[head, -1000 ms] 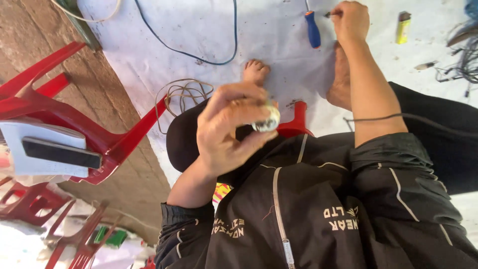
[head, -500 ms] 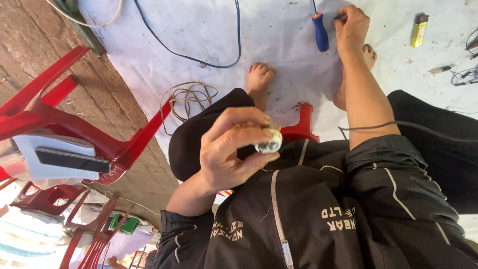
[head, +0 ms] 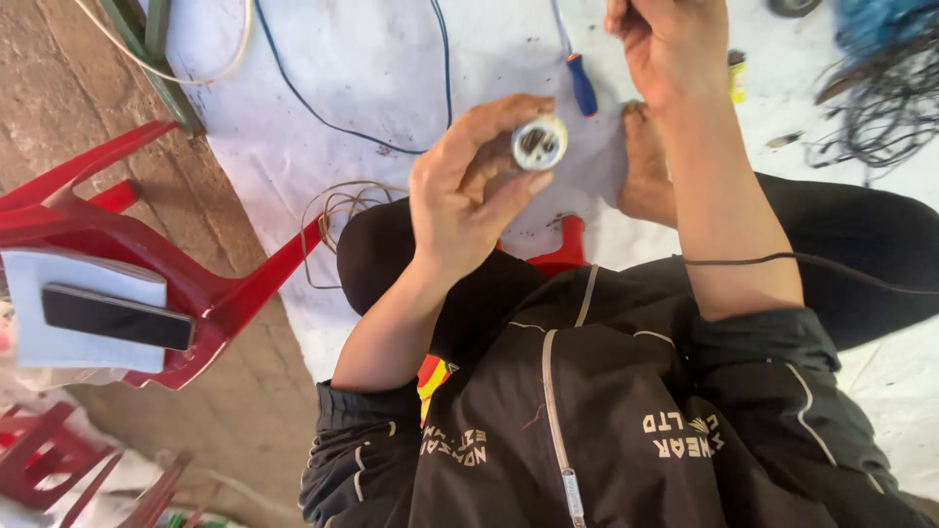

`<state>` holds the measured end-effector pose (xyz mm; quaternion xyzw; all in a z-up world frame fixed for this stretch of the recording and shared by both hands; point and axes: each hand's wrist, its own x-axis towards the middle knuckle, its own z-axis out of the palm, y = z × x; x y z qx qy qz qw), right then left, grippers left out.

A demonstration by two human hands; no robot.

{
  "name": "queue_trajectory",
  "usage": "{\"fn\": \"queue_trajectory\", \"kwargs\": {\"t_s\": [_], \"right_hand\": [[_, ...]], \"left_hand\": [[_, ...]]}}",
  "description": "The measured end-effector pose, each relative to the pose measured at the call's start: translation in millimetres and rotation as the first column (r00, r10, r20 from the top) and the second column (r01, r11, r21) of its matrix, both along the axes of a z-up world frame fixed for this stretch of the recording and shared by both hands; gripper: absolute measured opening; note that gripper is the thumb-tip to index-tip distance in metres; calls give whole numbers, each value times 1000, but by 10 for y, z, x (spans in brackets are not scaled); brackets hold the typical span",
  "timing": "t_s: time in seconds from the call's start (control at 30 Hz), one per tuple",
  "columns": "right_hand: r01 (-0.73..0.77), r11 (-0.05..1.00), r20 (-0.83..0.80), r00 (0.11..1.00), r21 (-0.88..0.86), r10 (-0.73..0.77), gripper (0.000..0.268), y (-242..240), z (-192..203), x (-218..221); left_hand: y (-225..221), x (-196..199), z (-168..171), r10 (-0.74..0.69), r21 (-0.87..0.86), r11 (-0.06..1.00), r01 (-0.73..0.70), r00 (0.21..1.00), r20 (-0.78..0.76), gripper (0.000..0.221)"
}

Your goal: Wiring and assembling the internal components of a small electronic fixture using a screwdriver.

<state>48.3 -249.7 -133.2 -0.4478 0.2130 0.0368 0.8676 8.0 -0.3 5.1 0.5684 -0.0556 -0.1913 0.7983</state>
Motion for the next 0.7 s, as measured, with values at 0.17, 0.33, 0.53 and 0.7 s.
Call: {"fn": "queue_trajectory", "kwargs": {"t_s": [0.17, 0.33, 0.53, 0.7], "right_hand": [[-159, 987, 140, 977, -1, 158, 8, -26, 904, -464], [-155, 985, 164, 973, -73, 165, 14, -81, 1269, -899], [-127, 913, 225, 948, -388, 227, 17, -184, 1466, -1096], [-125, 782, 191, 935, -611, 299, 20, -213, 1547, -1134]], "left_hand": [[-132, -109, -81, -30, -110, 993, 34, 999, 40, 49], [-256, -142, -73, -82, -160, 983, 88, 996, 45, 49], [-408, -195, -192, -135, -115, 980, 160, 971, 197, 48], [-467, -207, -250, -145, -191, 964, 186, 967, 211, 45]]}}
